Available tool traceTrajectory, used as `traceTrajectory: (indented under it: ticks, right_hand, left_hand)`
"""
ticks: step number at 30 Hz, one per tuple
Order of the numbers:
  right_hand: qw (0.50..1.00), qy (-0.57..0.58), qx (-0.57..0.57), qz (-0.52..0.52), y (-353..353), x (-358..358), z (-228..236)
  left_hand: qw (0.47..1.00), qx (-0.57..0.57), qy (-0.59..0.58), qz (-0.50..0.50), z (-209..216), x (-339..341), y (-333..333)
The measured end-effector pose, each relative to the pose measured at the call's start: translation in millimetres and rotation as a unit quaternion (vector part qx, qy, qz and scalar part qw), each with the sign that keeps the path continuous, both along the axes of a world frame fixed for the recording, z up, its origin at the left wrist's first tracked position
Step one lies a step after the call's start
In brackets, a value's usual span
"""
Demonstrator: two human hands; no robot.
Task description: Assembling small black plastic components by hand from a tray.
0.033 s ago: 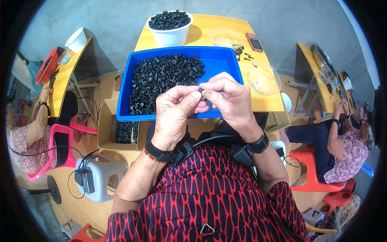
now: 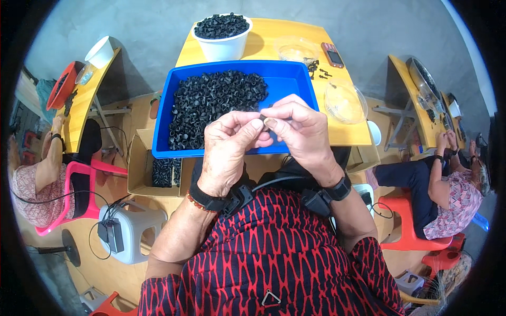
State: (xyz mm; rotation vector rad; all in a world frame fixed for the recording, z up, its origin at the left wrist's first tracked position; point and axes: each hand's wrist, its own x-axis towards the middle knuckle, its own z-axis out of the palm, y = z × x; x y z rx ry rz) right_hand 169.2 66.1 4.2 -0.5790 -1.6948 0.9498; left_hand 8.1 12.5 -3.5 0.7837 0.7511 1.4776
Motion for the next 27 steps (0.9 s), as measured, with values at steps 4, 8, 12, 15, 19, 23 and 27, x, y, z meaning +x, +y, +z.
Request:
traceTrajectory:
  ticks: [4, 8, 12, 15, 19, 23, 27]
  right_hand:
    - [0.998, -0.052, 0.019, -0.025, -7, 1, 3]
    - [0.995, -0.093, 0.015, -0.03, -11, 6, 14]
    - [0.98, -0.183, 0.076, -0.03, -16, 5, 40]
    - [0.928, -0.314, 0.195, -0.041, -14, 5, 43]
    - [0.913, -0.354, 0.197, -0.049, -13, 5, 45]
    - [0.92, -0.342, 0.185, -0.052, -15, 6, 43]
    - [0.923, -0.316, 0.209, -0.069, -17, 10, 41]
  left_hand:
    - [1.0, 0.006, -0.015, -0.016, 0, 2, 1]
    - [0.999, -0.007, -0.034, -0.014, 3, 3, 1]
    - [1.0, -0.006, -0.022, 0.005, 1, 3, 1]
    - [1.0, 0.007, -0.011, -0.008, 2, 5, -1]
    - [1.0, 0.014, 0.018, 0.016, 3, 6, -2]
    - [1.0, 0.013, 0.001, 0.009, 4, 6, -2]
    - [1.0, -0.01, 0.003, -0.028, 5, 3, -2]
